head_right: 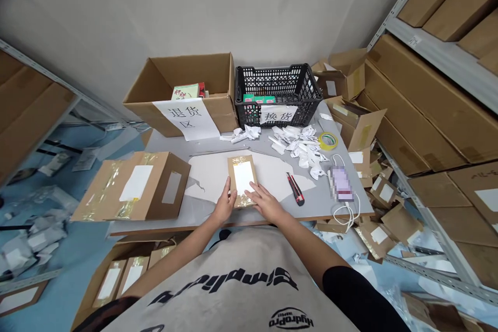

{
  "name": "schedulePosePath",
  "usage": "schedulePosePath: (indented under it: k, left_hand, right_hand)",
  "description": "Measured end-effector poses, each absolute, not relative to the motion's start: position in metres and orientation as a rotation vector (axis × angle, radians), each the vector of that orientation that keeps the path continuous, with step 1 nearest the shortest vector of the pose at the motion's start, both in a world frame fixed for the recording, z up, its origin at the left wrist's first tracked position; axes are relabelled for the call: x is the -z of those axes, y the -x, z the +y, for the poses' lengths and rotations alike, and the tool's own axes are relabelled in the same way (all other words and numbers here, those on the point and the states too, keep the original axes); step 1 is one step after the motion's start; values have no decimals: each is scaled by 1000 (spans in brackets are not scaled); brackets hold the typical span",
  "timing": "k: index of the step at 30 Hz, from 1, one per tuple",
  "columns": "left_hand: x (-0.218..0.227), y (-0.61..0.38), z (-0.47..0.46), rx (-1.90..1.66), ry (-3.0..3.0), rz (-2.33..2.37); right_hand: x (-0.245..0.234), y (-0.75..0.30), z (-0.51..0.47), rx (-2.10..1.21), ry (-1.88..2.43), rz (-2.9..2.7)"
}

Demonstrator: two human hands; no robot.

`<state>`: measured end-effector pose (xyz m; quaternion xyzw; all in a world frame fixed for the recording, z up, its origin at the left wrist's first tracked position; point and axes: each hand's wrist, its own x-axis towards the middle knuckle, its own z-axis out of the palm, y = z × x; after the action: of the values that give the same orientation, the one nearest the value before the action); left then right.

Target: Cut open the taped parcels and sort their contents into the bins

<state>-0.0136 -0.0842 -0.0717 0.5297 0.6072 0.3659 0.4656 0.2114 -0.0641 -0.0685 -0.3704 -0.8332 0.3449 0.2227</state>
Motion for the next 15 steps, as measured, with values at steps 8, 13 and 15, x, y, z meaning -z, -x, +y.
schedulePosePath:
  k: [8,13,15]
  left_hand:
    - [83,17,-85,-809,-1604,1605]
    - [87,10,-88,-853,-1588,1675]
    - [88,4,-89,-858,-1565,1708]
  right_hand:
    - [82,-223,-61,-775,1090,-2359]
    - [101,-287,-45,-746,1576,-2033]
    - [111,-313,-37,-716,1882,-1849]
